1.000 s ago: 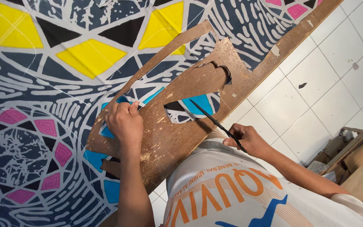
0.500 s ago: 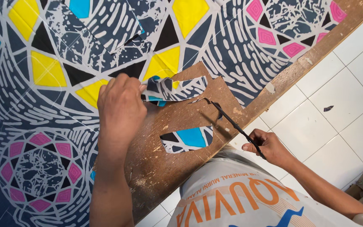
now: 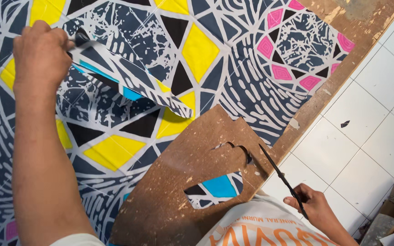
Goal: The person uses shears to cut a large piece of patterned fabric laid on a wooden table. They follow a pre-drawn curved line, carefully maneuvering the shears to separate the fabric into distinct sections.
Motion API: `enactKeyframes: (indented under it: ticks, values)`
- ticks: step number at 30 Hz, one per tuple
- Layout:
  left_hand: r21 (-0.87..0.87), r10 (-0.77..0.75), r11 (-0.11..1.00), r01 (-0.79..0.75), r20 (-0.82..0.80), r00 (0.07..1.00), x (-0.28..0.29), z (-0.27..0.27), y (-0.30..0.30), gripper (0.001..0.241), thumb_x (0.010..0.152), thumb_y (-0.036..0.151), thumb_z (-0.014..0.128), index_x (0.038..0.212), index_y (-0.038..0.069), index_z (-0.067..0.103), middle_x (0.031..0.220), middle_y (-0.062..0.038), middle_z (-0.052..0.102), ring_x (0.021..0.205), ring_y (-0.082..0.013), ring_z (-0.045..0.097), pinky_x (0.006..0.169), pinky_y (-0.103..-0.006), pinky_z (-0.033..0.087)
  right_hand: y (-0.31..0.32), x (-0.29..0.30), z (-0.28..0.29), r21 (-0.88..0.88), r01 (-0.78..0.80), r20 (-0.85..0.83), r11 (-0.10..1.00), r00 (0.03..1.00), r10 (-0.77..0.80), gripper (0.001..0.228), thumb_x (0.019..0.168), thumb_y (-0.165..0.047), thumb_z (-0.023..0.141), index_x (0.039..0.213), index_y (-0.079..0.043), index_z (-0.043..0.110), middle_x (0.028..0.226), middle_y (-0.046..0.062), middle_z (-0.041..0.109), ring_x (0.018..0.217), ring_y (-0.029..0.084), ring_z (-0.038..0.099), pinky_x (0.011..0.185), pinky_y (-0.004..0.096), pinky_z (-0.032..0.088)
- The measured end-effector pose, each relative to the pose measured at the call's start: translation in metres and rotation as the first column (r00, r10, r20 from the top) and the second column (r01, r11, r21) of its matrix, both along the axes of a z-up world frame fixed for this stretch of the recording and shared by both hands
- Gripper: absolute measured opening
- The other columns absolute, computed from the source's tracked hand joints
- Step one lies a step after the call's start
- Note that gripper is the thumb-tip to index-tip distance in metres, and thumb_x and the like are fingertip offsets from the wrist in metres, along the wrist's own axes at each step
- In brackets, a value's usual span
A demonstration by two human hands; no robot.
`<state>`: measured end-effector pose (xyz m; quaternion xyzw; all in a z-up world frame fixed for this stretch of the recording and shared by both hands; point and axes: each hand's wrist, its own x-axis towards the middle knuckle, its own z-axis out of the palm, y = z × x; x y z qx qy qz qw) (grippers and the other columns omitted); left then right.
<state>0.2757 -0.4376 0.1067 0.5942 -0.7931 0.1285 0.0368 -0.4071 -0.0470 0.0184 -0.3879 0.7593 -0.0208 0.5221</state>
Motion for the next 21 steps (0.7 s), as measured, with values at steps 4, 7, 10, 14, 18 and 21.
enactKeyframes:
  ticks: [4, 7, 10, 14, 18, 21]
  values:
    - [-0.12, 0.181, 0.98, -0.16, 0.189, 0.965, 0.086, -0.075, -0.062, 0.019, 0.089, 0.015, 0.072, 0.106, 0.011, 0.078, 0.111, -0.016, 0.063, 0.116, -0.0383, 0.057, 0.102, -0.0544, 0.041, 0.024, 0.002, -0.005, 0.044, 0.094, -0.066, 0.995, 0.994, -0.091, 0.044, 0.071, -0.038, 0.089, 0.085, 0.0, 0.07, 0.058, 0.005, 0.049, 0.057, 0.015, 0.04, 0.051, 0.034, 0.033]
    - [-0.35, 0.403, 0.894, -0.281, 0.349, 0.846, 0.11, -0.131, -0.077, 0.047, 0.067, 0.019, 0.077, 0.114, 0.017, 0.078, 0.125, -0.017, 0.065, 0.12, -0.0416, 0.055, 0.101, -0.0599, 0.037, 0.032, 0.003, -0.015, 0.046, 0.162, -0.048, 0.986, 0.986, -0.159, 0.046, 0.071, -0.035, 0.092, 0.088, 0.001, 0.069, 0.058, 0.006, 0.052, 0.056, 0.016, 0.044, 0.051, 0.034, 0.033]
    - [-0.181, 0.465, 0.879, -0.441, 0.12, 0.877, 0.08, -0.159, -0.068, 0.074, 0.062, 0.019, 0.078, 0.135, 0.008, 0.071, 0.132, -0.024, 0.062, 0.117, -0.0471, 0.054, 0.1, -0.0627, 0.037, 0.04, 0.003, -0.013, 0.082, 0.211, -0.051, 0.974, 0.977, -0.208, 0.047, 0.072, -0.036, 0.092, 0.089, 0.002, 0.07, 0.058, 0.007, 0.056, 0.055, 0.017, 0.048, 0.051, 0.034, 0.036]
    - [0.363, 0.659, 0.743, -0.562, -0.258, 0.706, -0.015, -0.156, -0.046, 0.025, 0.099, 0.026, 0.071, 0.111, 0.004, 0.073, 0.113, -0.022, 0.069, 0.108, -0.0413, 0.064, 0.097, -0.0549, 0.047, 0.023, 0.018, 0.008, 0.062, 0.175, 0.001, 0.983, 0.985, -0.175, 0.045, 0.069, -0.035, 0.089, 0.09, 0.001, 0.071, 0.064, 0.004, 0.053, 0.061, 0.014, 0.044, 0.052, 0.033, 0.037]
    - [0.168, 0.265, 0.963, -0.208, -0.488, 0.832, -0.097, -0.141, -0.012, 0.022, 0.098, 0.023, 0.075, 0.106, 0.002, 0.076, 0.112, -0.023, 0.067, 0.105, -0.0437, 0.062, 0.089, -0.0551, 0.046, 0.002, 0.024, 0.037, 0.004, 0.002, -0.072, 1.0, 0.997, -0.002, 0.046, 0.07, -0.042, 0.089, 0.083, -0.002, 0.071, 0.059, 0.004, 0.057, 0.059, 0.013, 0.048, 0.052, 0.031, 0.043]
    - [0.128, 0.044, 0.991, 0.035, -0.563, 0.825, -0.16, -0.128, 0.023, 0.022, 0.1, 0.015, 0.072, 0.115, 0.0, 0.074, 0.124, -0.019, 0.067, 0.116, -0.0405, 0.06, 0.098, -0.0537, 0.045, -0.002, 0.029, 0.044, 0.018, 0.08, -0.017, 0.997, 0.997, -0.08, 0.048, 0.071, -0.044, 0.087, 0.08, -0.001, 0.068, 0.059, 0.004, 0.049, 0.057, 0.015, 0.043, 0.051, 0.034, 0.038]
